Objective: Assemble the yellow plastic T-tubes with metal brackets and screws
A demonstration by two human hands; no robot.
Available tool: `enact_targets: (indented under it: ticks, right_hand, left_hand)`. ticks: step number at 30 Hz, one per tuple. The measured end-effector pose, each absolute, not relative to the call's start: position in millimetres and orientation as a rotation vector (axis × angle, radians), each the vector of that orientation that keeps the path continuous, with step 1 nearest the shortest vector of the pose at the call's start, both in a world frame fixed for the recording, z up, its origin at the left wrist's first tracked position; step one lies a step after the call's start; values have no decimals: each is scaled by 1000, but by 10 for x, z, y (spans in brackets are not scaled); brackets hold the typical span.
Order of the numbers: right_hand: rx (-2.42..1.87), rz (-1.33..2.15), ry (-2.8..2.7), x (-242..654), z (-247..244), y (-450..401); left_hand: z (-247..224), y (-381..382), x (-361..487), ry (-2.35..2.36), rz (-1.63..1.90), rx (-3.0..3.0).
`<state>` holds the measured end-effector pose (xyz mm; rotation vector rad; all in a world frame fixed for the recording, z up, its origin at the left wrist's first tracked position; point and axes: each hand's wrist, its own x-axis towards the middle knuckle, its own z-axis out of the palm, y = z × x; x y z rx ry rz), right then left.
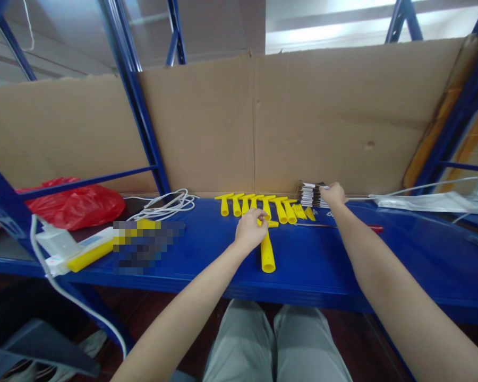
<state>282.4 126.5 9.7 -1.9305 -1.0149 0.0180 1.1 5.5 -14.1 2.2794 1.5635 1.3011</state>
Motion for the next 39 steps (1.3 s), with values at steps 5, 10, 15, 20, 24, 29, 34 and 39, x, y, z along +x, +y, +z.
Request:
enact_targets:
  ticks: [5,10,15,20,24,29,34,39]
  right_hand:
    - [-1854,25,-943,2831,113,1247]
    - [-1731,-51,-929,2912,128,1219]
    - [-1467,-163,-913,3043,140,1204]
    - [-1230,-213,-936,3058,217,1060]
    - [-1158,-134,-927,2975,252,861]
    - [-1228,99,-960,2761,115,582]
    - [-1097,419,-887,2638,64,490]
    - [-894,701,-785,2627,124,448]
  left_hand:
    - [-151,54,6,1563,1314,2284]
    - [-142,60,14,1588,1304,2262]
    - [-128,75,13,1608,1317,2244]
    - [-114,82,0,1627,1324,2244]
    - [-90,84,-11,1673,1297,2227]
    - [-84,97,-27,1689,1257,2220]
    - [-97,128,-54,1692,1261,2226]
    - [-86,146,-80,1737,1248,2189]
